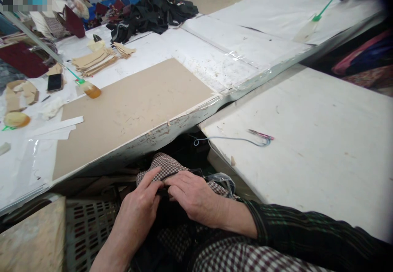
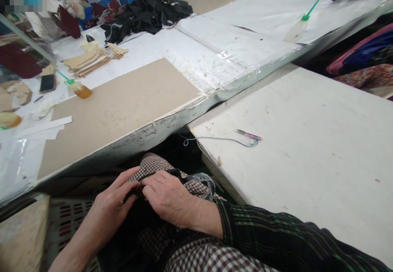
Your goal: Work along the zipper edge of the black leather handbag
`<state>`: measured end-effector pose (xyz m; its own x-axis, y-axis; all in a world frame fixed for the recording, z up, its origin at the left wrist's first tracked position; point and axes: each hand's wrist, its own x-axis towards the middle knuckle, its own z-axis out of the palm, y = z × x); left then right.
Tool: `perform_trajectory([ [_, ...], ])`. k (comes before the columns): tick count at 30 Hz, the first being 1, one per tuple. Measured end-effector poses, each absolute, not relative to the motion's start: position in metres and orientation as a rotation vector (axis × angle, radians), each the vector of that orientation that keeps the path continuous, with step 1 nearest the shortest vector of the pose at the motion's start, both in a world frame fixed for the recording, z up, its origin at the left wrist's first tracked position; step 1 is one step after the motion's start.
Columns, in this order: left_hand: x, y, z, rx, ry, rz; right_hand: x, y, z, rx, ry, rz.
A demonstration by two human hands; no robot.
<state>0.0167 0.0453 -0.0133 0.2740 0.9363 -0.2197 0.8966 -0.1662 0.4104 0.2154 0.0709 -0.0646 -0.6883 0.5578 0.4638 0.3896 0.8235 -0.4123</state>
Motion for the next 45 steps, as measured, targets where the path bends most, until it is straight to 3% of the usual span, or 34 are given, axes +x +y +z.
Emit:
perform_trajectory([
  [6, 0.013, 0.045, -0.009, 2.018, 1.640, 0.001, 0.221, 0.070, -0.065, -0.682, -2.501, 0.512],
  [15, 0.003, 0.038, -0.004, 1.996, 1.554, 0.228, 0.227, 0.079, -0.044, -0.680, -2.497, 0.681],
  [28, 0.012, 0.030, 0.001, 2.089, 1.611, 0.120, 0.214, 0.084, -0.026, -0.800, -2.765, 0.526],
  [32, 0.013, 0.027, 0.002, 2.071, 1.606, 0.142, 0.209, 0.099, -0.014, -0.844, -2.843, 0.746],
  [38, 0.018, 0.020, 0.005, 2.055, 1.641, 0.109, 0.207, 0.128, 0.002, -0.717, -2.713, 1.430],
  [45, 0.024, 0.015, 0.005, 2.117, 1.648, 0.062, 0.202, 0.131, 0.006, -0.688, -2.902, 1.349],
])
